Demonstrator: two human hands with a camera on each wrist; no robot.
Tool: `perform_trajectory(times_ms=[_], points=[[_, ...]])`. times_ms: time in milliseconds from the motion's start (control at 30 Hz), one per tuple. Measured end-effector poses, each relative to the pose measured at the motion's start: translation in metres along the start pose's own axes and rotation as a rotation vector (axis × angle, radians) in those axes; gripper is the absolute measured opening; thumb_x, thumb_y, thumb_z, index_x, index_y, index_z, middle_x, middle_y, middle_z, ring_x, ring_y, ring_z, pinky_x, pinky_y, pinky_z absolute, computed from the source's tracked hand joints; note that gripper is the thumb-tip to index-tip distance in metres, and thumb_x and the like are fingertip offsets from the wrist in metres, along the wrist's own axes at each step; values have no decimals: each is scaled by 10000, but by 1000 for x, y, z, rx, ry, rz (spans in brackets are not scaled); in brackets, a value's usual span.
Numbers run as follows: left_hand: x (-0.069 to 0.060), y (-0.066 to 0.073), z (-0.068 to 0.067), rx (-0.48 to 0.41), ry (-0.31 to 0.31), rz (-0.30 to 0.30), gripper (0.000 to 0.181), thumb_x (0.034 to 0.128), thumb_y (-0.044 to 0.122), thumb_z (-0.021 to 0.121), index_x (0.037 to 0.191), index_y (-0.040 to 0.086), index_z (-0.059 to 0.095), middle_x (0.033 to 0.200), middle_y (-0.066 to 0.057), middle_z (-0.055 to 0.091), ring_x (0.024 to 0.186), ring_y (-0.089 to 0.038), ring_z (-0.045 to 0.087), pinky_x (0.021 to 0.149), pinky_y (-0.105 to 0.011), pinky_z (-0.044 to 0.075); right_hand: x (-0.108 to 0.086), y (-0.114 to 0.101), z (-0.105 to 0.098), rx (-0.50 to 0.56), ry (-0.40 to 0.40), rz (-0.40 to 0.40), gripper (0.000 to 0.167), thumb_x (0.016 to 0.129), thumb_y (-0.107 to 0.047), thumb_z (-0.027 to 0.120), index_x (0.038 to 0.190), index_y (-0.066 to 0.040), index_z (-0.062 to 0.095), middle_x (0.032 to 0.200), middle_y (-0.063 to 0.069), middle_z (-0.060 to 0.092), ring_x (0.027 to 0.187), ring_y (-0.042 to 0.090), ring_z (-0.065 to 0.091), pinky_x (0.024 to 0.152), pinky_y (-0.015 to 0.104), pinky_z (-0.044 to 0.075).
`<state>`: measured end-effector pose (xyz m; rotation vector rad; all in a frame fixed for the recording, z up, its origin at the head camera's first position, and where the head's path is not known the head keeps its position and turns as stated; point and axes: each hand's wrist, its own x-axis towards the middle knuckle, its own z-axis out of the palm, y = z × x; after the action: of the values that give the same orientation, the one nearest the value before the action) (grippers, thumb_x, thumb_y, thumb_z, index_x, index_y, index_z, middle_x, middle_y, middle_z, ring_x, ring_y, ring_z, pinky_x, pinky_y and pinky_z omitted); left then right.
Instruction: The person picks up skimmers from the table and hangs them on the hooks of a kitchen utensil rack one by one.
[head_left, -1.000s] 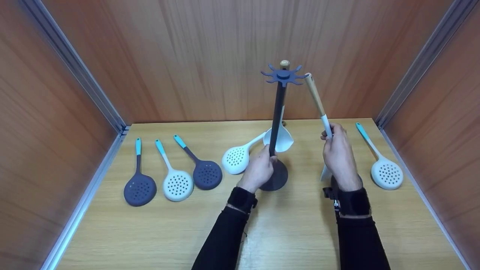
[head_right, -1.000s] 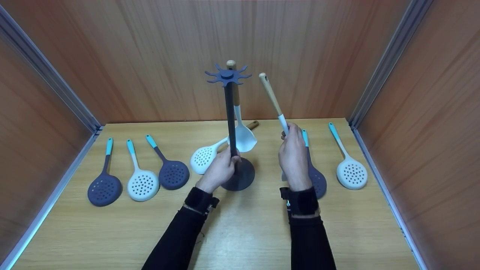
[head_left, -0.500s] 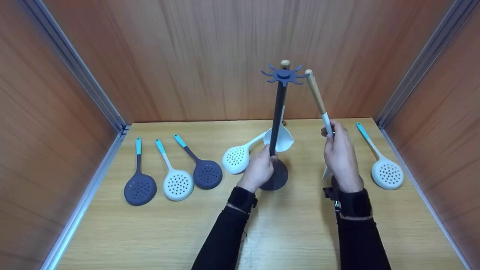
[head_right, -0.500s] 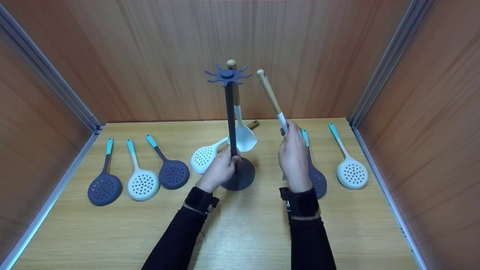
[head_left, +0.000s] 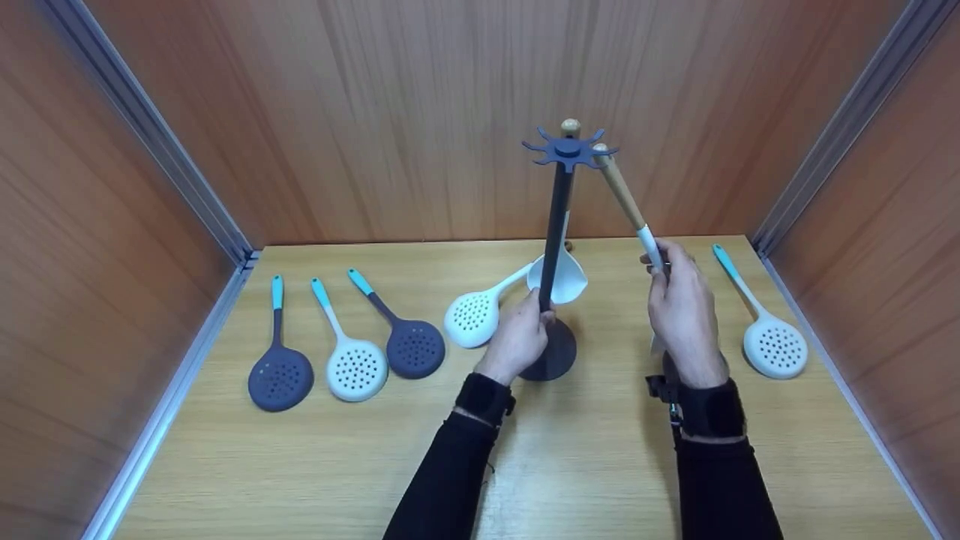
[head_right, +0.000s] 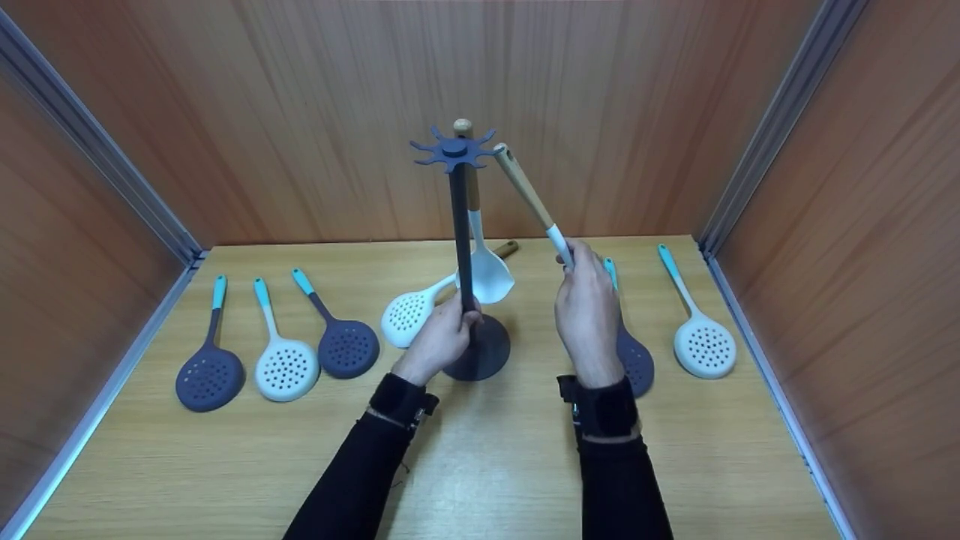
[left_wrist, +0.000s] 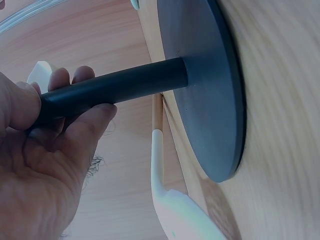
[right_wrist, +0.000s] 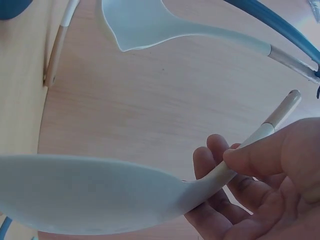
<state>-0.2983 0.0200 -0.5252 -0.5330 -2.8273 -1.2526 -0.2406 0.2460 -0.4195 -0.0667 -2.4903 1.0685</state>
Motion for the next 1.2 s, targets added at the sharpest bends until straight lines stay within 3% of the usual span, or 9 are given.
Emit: perform_trajectory(times_ms=[333, 533, 667, 833, 1200], points=[[-1, 1, -1, 1, 8, 11, 75, 1159, 147, 583, 1208, 142, 640, 1123, -45, 771, 1065, -186, 746, 966, -404, 656, -3, -3, -2, 5, 21, -8, 441, 1127, 71, 506, 1559, 21, 574, 1425, 280, 535, 1371, 473, 614, 1133, 604, 565], [-3, -1, -1, 7, 29, 54, 65, 1143, 121, 595, 1182, 112, 646, 1118, -72, 790, 1050, -216, 755, 944, -417, 648, -4, -5, -4, 39, 50, -36, 432, 1122, 78, 517, 1546, 38, 590, 1389, 304, 536, 1337, 484, 623, 1115, 596, 562], [-3, -1, -1, 2, 23, 44, 69, 1151, 139, 590, 1190, 125, 645, 1117, -64, 786, 1054, -200, 752, 944, -405, 651, -5, -7, -4, 54, 80, -35, 446, 1121, 72, 522, 1559, 23, 597, 1372, 296, 544, 1323, 473, 634, 1086, 570, 571], [-2, -2, -1, 2, 23, 56, 79, 1153, 136, 582, 1187, 114, 650, 1094, -60, 770, 1021, -195, 729, 925, -394, 646, -6, -11, -5, 81, 120, -15, 456, 1134, 40, 533, 1578, -33, 609, 1359, 260, 567, 1321, 402, 665, 1062, 474, 584], [-1, -1, -1, -1, 13, 48, 81, 1159, 147, 574, 1189, 122, 646, 1081, -39, 744, 1015, -186, 705, 928, -391, 637, -8, -16, -8, 114, 179, -28, 418, 1140, -27, 598, 1550, -82, 657, 1374, 189, 667, 1294, 303, 710, 943, 129, 517]])
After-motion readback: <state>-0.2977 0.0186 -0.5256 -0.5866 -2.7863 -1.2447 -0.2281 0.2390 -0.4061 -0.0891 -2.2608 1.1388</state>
